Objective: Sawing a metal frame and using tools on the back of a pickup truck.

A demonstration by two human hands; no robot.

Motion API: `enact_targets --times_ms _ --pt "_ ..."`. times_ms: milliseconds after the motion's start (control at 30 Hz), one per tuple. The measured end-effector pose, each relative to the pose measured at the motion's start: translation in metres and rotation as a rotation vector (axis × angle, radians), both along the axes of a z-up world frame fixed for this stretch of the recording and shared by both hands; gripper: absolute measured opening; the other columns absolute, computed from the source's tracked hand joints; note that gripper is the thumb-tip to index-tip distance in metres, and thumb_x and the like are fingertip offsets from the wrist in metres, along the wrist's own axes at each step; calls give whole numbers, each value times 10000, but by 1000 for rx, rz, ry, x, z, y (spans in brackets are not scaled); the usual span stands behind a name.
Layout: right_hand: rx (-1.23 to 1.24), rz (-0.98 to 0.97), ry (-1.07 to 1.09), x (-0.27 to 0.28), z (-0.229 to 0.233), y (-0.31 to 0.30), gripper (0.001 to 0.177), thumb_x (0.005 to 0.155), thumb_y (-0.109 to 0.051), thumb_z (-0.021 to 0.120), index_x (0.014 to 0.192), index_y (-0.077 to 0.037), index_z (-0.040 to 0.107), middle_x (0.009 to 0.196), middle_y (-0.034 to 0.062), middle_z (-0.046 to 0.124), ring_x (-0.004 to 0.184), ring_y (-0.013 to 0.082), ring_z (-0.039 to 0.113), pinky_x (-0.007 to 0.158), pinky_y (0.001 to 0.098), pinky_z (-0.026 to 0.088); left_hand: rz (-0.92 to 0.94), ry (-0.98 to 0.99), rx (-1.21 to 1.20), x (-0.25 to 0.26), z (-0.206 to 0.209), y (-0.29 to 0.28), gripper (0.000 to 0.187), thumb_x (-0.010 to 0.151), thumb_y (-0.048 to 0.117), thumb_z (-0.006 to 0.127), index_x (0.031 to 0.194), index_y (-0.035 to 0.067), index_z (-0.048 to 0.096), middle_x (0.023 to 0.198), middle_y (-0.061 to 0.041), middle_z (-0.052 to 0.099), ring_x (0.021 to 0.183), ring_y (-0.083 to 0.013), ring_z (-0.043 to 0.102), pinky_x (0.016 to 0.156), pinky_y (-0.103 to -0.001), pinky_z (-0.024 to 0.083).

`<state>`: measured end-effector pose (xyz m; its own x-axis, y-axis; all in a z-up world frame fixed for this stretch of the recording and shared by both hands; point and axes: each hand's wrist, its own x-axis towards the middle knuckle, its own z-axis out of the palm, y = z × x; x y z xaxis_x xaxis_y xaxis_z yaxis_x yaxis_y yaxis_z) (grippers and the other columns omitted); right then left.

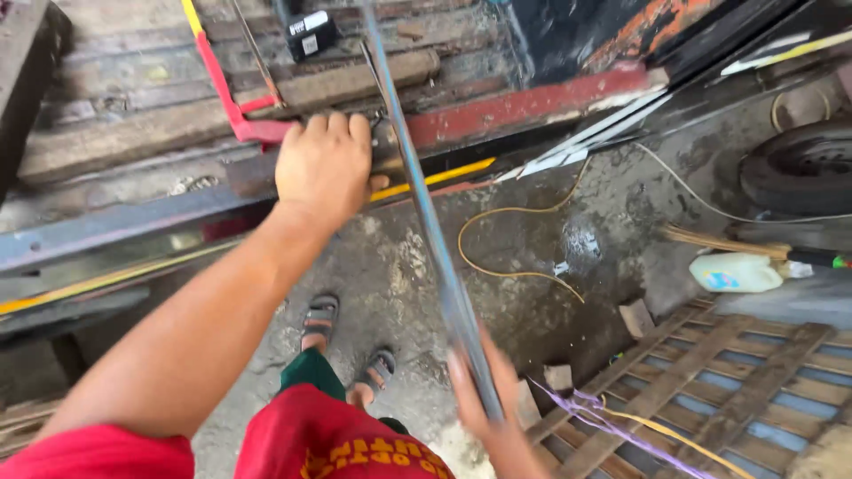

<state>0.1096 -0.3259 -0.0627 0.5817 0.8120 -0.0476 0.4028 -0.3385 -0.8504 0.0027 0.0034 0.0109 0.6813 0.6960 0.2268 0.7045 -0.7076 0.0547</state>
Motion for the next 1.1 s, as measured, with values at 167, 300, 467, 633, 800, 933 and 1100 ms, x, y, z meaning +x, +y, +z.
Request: enact_targets --times_ms 167,300,467,633,800,933,1100 --pt "89 -89 181 -4 -23 -73 606 878 -148 712 1418 90 573 859 74 721 779 100 653 729 269 527 18 33 -42 -2 -2 -7 660 687 557 853 1045 67 595 981 -97 663 962 -292 651 811 -445 495" --pt "23 -10 51 11 9 94 467 935 -178 682 1371 -17 632 819 -11 632 722 78 568 634 296 496 21 29 -32 -4 -3 -7 687 673 575 852 1046 59 596 981 -102 664 958 -298 651 799 -446 500" --pt "283 125 106 -2 38 104 570 991 -158 618 1517 7 477 896 -13 610 773 66 530 696 244 480 21 18 -8 0 -3 -6 682 688 574 851 1052 57 595 994 -106 668 974 -305 654 791 -450 513" --pt "69 48 143 -11 0 -62 594 932 -166 645 1477 24 503 883 40 688 754 78 619 683 252 499 38 40 -38 0 -2 -5 676 691 578 851 1039 57 595 991 -105 669 972 -306 658 800 -446 512" --pt "-12 72 26 11 -36 27 652 897 -184 680 1490 -16 469 997 38 737 841 53 668 734 257 531 36 36 -2 1 -2 -1 692 665 578 855 1041 59 595 985 -99 671 961 -300 661 807 -434 508" --pt "272 140 142 10 20 134 606 989 -172 612 1569 -76 465 892 17 627 766 85 548 727 260 513 45 57 -6 -3 0 -3 707 696 595 848 1070 52 592 1003 -107 670 971 -305 653 814 -446 502" --pt "-13 35 -18 1 -5 9 573 948 -179 659 1488 -49 518 928 -15 673 793 84 619 694 283 513 46 56 11 1 -1 -5 723 673 600 848 1066 52 588 997 -108 670 970 -306 649 800 -453 504"
